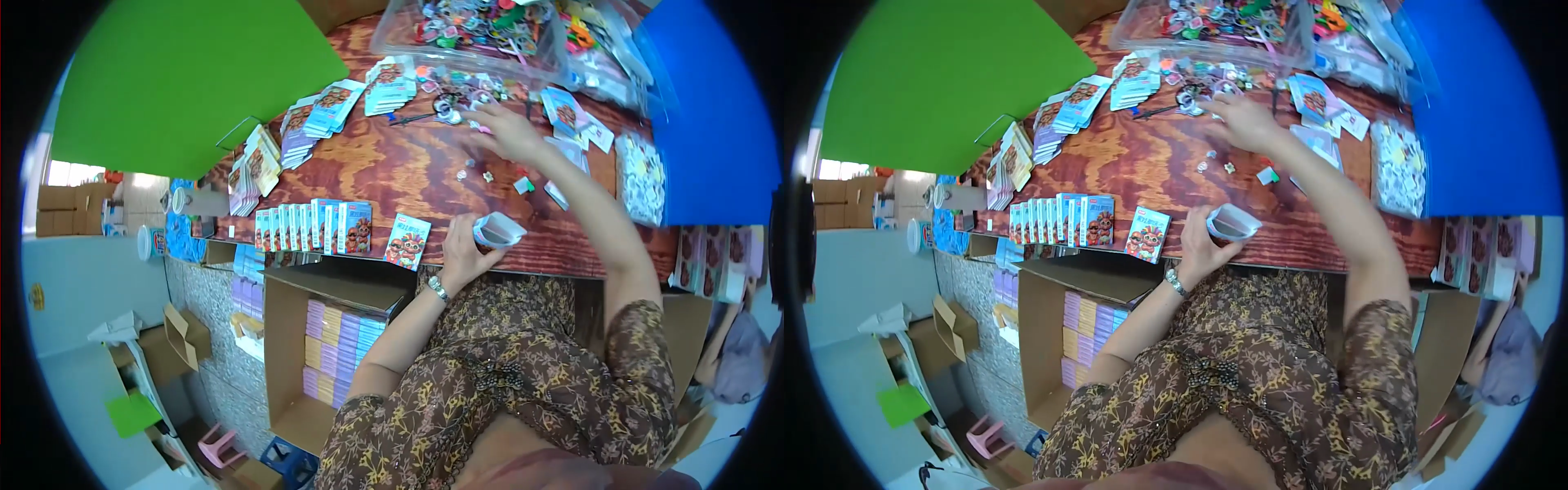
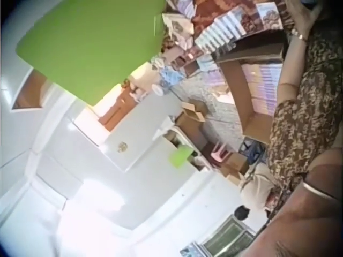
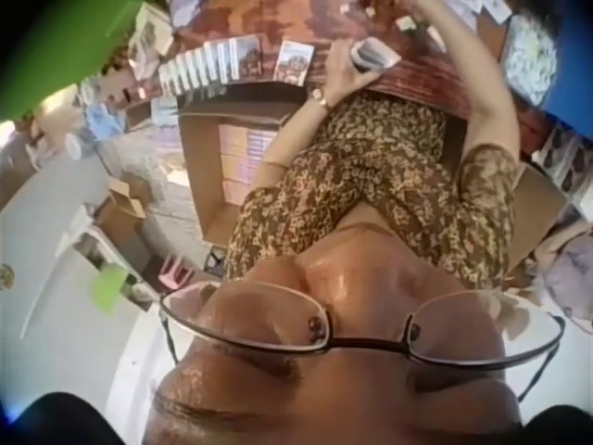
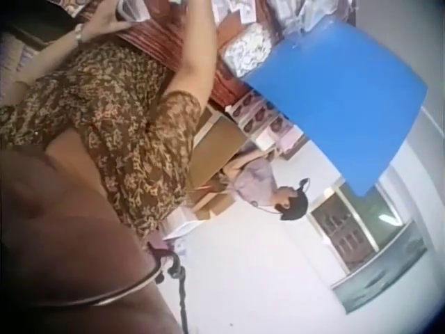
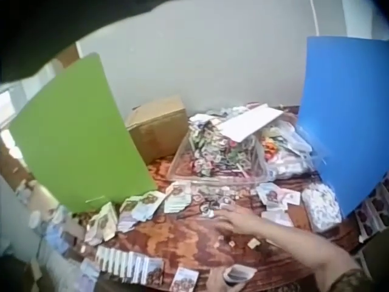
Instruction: Packaging small toys and cards into individual plastic bags on a work table.
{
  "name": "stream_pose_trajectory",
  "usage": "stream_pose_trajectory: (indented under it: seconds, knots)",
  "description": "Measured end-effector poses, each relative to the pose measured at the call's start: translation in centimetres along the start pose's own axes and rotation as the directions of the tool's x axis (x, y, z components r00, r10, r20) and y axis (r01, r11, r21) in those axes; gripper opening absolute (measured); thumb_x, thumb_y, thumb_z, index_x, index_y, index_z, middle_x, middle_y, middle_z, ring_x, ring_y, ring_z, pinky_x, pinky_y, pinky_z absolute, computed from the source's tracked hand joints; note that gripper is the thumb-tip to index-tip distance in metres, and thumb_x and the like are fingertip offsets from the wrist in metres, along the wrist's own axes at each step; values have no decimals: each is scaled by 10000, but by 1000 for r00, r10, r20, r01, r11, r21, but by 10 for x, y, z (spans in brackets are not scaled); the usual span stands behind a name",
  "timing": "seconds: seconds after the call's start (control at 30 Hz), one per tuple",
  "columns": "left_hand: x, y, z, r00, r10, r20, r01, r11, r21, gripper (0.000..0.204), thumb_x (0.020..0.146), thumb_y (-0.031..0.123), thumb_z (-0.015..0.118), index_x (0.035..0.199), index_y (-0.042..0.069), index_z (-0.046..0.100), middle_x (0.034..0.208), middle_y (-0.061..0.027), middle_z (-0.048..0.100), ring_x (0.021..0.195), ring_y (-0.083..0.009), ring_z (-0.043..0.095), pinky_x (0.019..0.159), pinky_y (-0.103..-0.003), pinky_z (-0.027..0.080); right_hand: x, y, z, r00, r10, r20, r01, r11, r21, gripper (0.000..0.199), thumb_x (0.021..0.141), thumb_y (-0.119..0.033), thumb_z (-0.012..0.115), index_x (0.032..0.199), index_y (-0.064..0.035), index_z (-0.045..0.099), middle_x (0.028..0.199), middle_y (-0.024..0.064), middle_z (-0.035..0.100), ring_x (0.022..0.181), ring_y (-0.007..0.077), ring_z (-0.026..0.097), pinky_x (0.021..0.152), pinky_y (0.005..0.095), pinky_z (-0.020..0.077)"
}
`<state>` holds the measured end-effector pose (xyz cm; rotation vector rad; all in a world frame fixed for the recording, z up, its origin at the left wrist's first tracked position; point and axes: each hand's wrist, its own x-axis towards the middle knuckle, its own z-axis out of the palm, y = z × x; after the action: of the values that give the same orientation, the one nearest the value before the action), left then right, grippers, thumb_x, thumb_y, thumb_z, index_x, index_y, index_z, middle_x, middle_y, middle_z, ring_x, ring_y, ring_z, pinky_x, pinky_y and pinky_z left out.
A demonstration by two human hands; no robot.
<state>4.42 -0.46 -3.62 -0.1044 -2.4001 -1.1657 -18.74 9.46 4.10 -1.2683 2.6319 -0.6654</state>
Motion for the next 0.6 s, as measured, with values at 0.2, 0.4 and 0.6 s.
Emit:
stream_pose_trajectory:
  seconds: [0.2,0.4,0.6]
  knots:
    - [-6,-5,2,1000,7,-20,-7,1000,-11,714,626,253,898,1171,-7,517,1029,-199,585,930,-395,581,800,-474,501,45,1,64,998,54,15,-44,917,-398,580,929,-392,665,1464,-270,474,1583,163,337,1372,447,420,1081,540,428]
    - [-8,-8,-3,1000,12,-1,-12,999,-47,726,616,232,892,1184,-8,509,1046,-206,595,952,-406,586,809,-481,506,-20,16,41,983,-160,92,180,940,-290,583,872,-266,730,1423,-268,541,1522,157,434,1353,385,464,1063,494,450]
    - [-4,-8,-2,999,50,-13,-51,998,-42,752,590,227,913,1188,7,513,1052,-171,582,927,-369,590,803,-458,499,-3,47,25,995,103,-9,-104,995,-13,329,932,-322,651,1228,-184,686,1132,134,698,1037,325,670,877,443,542]
